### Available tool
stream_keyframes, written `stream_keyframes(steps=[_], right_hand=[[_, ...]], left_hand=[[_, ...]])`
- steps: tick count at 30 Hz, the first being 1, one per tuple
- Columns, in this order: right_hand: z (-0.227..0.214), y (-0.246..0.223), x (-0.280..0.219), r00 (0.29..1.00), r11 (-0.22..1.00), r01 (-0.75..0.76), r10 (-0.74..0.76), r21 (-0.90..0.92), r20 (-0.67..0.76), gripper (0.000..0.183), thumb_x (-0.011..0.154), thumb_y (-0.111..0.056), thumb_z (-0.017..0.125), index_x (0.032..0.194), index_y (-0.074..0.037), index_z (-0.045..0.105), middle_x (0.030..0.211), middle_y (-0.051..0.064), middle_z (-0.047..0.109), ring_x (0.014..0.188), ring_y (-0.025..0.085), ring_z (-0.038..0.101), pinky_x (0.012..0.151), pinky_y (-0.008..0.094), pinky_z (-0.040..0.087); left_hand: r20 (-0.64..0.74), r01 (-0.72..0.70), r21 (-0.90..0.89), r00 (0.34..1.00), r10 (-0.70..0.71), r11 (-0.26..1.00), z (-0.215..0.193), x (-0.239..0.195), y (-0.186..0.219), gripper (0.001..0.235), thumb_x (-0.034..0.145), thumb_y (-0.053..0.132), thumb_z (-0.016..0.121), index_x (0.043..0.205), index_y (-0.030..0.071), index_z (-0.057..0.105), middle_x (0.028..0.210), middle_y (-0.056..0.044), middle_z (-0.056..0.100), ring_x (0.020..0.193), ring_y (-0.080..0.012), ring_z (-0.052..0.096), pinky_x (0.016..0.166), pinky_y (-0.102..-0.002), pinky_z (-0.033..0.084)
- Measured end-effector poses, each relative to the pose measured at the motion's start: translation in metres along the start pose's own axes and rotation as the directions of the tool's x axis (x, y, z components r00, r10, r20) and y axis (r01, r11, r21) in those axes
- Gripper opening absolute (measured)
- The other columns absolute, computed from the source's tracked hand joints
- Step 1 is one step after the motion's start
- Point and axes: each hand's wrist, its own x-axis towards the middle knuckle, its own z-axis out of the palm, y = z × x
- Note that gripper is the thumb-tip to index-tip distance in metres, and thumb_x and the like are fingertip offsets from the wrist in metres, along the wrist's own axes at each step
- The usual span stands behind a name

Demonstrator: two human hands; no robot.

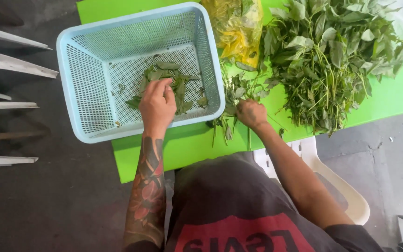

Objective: The person strips green leaves from stems by hand, placing the leaves into a light blue basket and discarding the stems onto the table. The task is performed continuously over a green table with a pile of herbs and a plastic bag nearby.

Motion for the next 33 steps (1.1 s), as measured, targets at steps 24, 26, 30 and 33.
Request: stream_keyframes(steps=[24,26,30,33], right_hand=[[-0.167,0.025,-0.011,0.990,0.229,0.085,0.089,0.970,-0.108,0.013,0.105,-0.013,0.064,0.108,0.000,0.065,0.096,0.007,0.062,0.092,0.015,0.061,0.078,0.029,0.050],[-0.189,0.014,-0.022,0.989,0.223,0.098,0.085,0.970,-0.120,0.013,0.104,-0.013,0.065,0.108,-0.001,0.065,0.097,0.007,0.064,0.092,0.016,0.061,0.077,0.029,0.050],[-0.222,-0.006,-0.039,0.991,0.286,0.108,0.046,0.952,-0.127,0.012,0.102,-0.016,0.069,0.105,-0.003,0.068,0.095,0.005,0.066,0.093,0.011,0.059,0.083,0.027,0.045],[-0.249,-0.025,-0.048,0.992,0.304,0.112,0.018,0.946,-0.124,0.011,0.101,-0.016,0.071,0.103,-0.005,0.071,0.091,0.001,0.066,0.090,0.009,0.058,0.081,0.025,0.043]], left_hand=[[0.130,-0.176,-0.321,0.965,0.227,0.931,0.015,0.001,0.091,0.020,0.100,0.013,0.058,0.111,0.013,0.074,0.099,-0.005,0.071,0.094,-0.0230,0.072,0.082,-0.033,0.058],[0.137,-0.195,-0.351,0.957,0.256,0.916,0.030,0.007,0.104,0.020,0.100,0.014,0.058,0.112,0.014,0.074,0.099,-0.004,0.072,0.095,-0.0223,0.073,0.083,-0.033,0.058],[0.256,-0.174,-0.453,0.914,0.315,0.874,0.023,0.026,0.143,0.032,0.099,0.008,0.053,0.127,0.009,0.067,0.098,-0.010,0.069,0.090,-0.0245,0.071,0.083,-0.035,0.059],[0.351,-0.139,-0.450,0.881,0.319,0.882,0.004,0.040,0.163,0.052,0.088,0.003,0.063,0.139,0.010,0.058,0.104,-0.016,0.069,0.098,-0.0384,0.072,0.083,-0.053,0.060]])
